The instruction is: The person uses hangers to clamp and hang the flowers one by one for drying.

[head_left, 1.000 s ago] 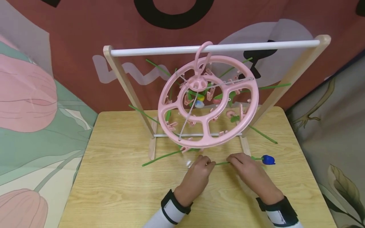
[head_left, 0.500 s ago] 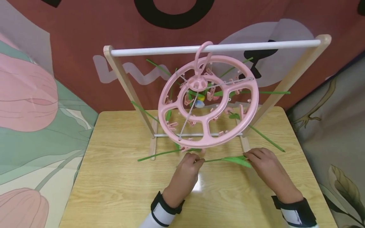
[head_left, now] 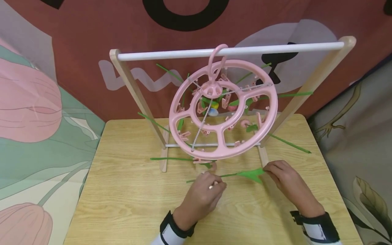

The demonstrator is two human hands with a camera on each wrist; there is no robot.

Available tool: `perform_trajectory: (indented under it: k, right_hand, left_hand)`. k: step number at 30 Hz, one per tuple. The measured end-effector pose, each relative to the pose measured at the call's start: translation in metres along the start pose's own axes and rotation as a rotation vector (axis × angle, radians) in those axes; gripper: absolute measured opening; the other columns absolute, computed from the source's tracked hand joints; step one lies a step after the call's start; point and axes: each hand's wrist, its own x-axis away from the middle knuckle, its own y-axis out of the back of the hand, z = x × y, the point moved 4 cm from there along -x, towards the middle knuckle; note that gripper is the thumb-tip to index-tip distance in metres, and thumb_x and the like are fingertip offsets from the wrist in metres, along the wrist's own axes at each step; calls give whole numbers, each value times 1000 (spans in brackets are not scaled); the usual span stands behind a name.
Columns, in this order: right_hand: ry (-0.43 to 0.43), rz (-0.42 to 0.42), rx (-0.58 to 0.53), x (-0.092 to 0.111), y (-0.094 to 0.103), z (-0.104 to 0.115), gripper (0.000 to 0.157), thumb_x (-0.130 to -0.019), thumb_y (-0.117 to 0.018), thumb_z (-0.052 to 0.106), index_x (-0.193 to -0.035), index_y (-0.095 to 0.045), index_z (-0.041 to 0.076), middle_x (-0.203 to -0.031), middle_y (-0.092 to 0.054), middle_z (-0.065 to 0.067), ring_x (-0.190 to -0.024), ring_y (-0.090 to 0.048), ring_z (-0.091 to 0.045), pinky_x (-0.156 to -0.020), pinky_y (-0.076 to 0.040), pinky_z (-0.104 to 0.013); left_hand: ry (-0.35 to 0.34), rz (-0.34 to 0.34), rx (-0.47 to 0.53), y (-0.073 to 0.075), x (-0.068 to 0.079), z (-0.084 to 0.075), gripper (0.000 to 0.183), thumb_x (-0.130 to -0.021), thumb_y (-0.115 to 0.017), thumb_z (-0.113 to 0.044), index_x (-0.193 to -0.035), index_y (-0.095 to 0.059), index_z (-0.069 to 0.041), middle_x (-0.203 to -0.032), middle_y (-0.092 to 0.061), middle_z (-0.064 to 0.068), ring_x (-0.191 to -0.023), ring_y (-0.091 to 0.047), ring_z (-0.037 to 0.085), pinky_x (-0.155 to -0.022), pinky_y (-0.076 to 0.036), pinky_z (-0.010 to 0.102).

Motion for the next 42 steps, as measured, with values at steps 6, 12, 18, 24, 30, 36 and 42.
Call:
perform_trajectory:
  k: [6, 12, 18, 24, 30, 36, 42]
  right_hand:
    - [-4, -8, -32, -2, 1, 5, 62, -109, -30, 52, -95, -74, 11, -100, -71, -1, -97, -65, -19, -82, -55, -27]
    - [-9, -19, -128, -5, 2, 13, 28, -105, -58, 34, -97, -73, 12, -102, -71, 0, -99, -64, -17, -90, -49, -10]
    - [-24, -18, -203, -12, -3, 22, 34, -75, -85, -8, -100, -74, 12, -104, -71, 1, -102, -63, -18, -97, -42, -3]
    - [-18, -34, -229, -19, -11, 31, 36, -72, -86, -9, -99, -74, 11, -105, -71, 1, -102, -63, -16, -96, -45, -4]
    - [5, -25, -216, -25, -11, 37, 38, -74, -87, -7, -105, -73, 11, -108, -70, 0, -99, -66, -15, -93, -49, -6]
    - [-52, -82, -335, -42, 11, 40, 46, -89, -81, 9, -131, -65, 4, -122, -68, -9, -102, -66, -17, -94, -49, -7]
    - [-41, -47, -362, -75, 29, 54, 64, -96, -73, 36, -149, -51, 7, -118, -61, -7, -97, -57, -10, -80, -49, -14]
  left_hand:
    - [-22, 130, 145, -23, 6, -11, 11, -93, -78, -15, -103, -78, -10, -104, -75, -1, -98, -70, 8, -95, -54, 12]
    - [192, 190, 347, -53, 9, -1, 31, -97, -74, -19, -124, -71, -6, -123, -75, 6, -114, -71, 14, -102, -54, 18]
    - [460, -16, 752, -74, 6, 15, 47, -94, -74, -8, -138, -60, 2, -136, -67, 17, -119, -70, 26, -94, -62, 29]
    - [534, -233, 1083, -84, 3, 18, 39, -94, -69, 4, -133, -62, 9, -127, -69, 27, -119, -69, 32, -94, -62, 37]
    - [428, -294, 1059, -85, -2, 16, 23, -96, -62, 11, -118, -68, 14, -119, -71, 29, -114, -72, 27, -93, -62, 39]
    - [383, -284, 866, -82, -2, 20, 16, -94, -64, 11, -107, -73, 7, -108, -76, 21, -102, -73, 27, -81, -65, 32]
    - [339, -259, 742, -83, 0, 23, 10, -92, -67, 11, -97, -73, 5, -102, -76, 18, -94, -72, 27, -74, -62, 26]
